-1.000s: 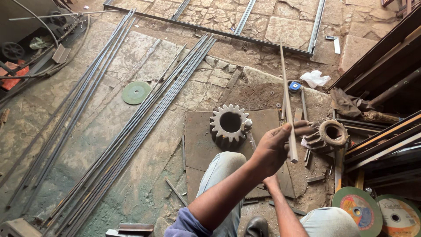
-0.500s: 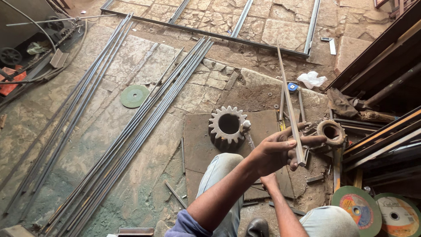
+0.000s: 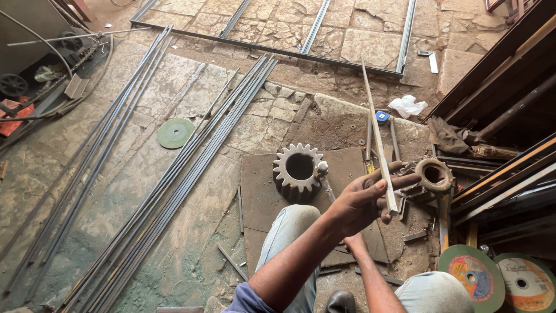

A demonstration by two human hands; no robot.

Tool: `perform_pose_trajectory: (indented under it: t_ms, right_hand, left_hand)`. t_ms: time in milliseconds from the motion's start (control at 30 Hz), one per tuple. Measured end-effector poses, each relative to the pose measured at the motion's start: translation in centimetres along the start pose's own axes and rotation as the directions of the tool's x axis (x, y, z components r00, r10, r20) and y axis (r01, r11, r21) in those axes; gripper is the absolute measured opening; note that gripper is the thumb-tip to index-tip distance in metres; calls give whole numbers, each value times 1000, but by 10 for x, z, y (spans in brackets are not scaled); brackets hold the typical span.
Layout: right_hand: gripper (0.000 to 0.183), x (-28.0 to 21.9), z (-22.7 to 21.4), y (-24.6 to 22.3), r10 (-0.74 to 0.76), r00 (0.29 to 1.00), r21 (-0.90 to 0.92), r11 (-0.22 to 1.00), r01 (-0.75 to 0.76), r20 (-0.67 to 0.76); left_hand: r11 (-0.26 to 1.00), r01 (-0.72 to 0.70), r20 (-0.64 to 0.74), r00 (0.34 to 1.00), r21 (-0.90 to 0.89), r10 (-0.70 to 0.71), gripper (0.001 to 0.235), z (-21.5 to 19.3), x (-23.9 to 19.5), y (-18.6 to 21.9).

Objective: The person strikes a long thin metal rod against a large metal gear with a hammer while holding the rod against the gear with their other hand.

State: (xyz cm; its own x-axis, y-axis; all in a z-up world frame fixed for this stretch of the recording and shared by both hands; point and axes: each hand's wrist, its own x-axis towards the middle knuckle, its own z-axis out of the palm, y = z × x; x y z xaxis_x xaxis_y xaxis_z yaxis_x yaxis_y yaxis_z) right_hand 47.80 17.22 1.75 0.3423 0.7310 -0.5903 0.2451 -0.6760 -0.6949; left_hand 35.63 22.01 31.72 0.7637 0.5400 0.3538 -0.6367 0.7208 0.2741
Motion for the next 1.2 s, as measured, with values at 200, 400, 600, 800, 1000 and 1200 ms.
perform_pose_trajectory:
  t_ms: [200, 400, 600, 800, 1000, 1200]
  right_hand:
    - [64, -2, -1, -2, 29, 999, -122, 992, -34, -42]
    - [53, 0, -2, -1, -75, 997, -22, 997, 75, -34]
    - [46, -3, -2, 2, -64, 998, 54, 997, 63, 7]
    - [43, 3, -4, -3, -66, 998, 47, 997, 66, 1]
    - [41, 19, -1, 14, -32, 998, 14, 999, 33, -60]
    - [40, 32, 0, 33, 5, 997, -63, 998, -10, -77]
  left_hand:
    - [989, 81, 69, 994, 123, -90, 85, 7, 0, 9]
    - [995, 68, 68, 995, 77, -74, 82, 6, 2, 4]
    - [998, 61, 75, 995, 1, -61, 79, 2, 8, -3]
    - [999, -2, 22, 1000, -45, 3, 78, 13, 12, -10]
    - [999, -31, -156, 987, 29, 35, 49, 11, 19, -29]
    - [994, 2, -208, 978, 110, 21, 38, 24, 36, -39]
